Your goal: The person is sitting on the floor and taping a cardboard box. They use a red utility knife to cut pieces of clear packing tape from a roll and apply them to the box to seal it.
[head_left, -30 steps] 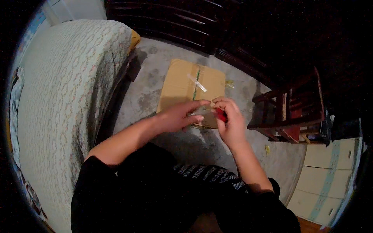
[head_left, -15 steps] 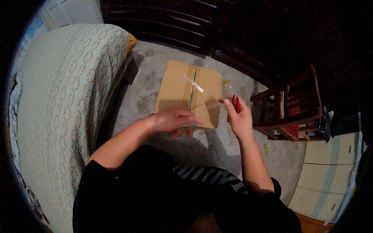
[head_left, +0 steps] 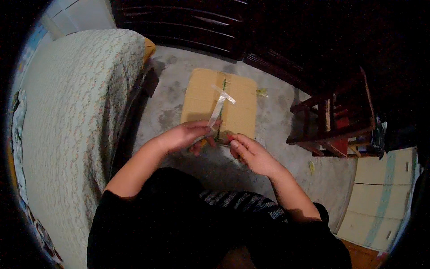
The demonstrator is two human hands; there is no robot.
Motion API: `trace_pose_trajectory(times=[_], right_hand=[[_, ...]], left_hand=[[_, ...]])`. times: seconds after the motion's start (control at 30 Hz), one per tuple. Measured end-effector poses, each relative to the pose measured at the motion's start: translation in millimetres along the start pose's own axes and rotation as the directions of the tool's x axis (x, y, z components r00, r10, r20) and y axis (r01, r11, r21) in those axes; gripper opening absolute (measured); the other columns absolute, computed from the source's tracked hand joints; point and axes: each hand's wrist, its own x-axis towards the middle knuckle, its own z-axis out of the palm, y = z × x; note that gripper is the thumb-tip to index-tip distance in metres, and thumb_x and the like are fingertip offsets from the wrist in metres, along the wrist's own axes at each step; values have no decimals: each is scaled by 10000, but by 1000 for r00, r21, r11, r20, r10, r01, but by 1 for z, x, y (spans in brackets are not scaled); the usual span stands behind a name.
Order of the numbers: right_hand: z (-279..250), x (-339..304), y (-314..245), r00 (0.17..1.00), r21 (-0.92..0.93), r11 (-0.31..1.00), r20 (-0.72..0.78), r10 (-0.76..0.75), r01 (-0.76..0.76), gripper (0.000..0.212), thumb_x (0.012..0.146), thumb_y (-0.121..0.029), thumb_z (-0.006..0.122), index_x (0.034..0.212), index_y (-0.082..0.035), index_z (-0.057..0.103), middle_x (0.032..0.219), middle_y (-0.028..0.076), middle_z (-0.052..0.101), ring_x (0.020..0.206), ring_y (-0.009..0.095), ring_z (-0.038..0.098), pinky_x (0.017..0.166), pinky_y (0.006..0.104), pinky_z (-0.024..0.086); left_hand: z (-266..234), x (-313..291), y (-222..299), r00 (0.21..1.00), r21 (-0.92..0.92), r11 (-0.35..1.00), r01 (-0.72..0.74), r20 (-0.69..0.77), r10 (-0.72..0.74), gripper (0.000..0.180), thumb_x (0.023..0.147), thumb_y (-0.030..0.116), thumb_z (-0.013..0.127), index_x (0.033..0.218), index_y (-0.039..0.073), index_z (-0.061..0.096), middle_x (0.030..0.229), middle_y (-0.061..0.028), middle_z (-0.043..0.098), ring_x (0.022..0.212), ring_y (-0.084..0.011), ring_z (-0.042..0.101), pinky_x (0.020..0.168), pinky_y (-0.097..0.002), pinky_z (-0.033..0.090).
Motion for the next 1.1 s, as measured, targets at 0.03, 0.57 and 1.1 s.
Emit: trace_pose_trajectory(times=[0.03,0.57,1.1], right_hand=[[3,2,6,999,-39,998,11,-44,45,319,1054,-305,453,1217,-54,563,833,6,537,729,85,464,638,243,407],[9,9,4,1000,-63,998,22,19,-18,287,1033,-265,495,1128,-7,581,1065,196,637,999,303,624,887,389,484],[8,12,10,997,90,993,45,68,-72,271,1032,-224,512,1205,-26,575,1099,146,649,1017,233,605,905,358,479]], left_hand=[[0,3,-3,1000,7,1000,4,23,-4,469,1052,312,392,1505,188,395,1022,-78,674,612,-117,537,591,-250,483],[16,5,2,988,92,988,-126,105,116,509,1060,182,377,1555,218,269,1077,-105,637,729,-136,600,648,-276,552],[17,11,10,995,130,991,12,99,-25,658,1015,182,503,1572,195,154,1113,-91,618,730,-149,578,667,-294,536]])
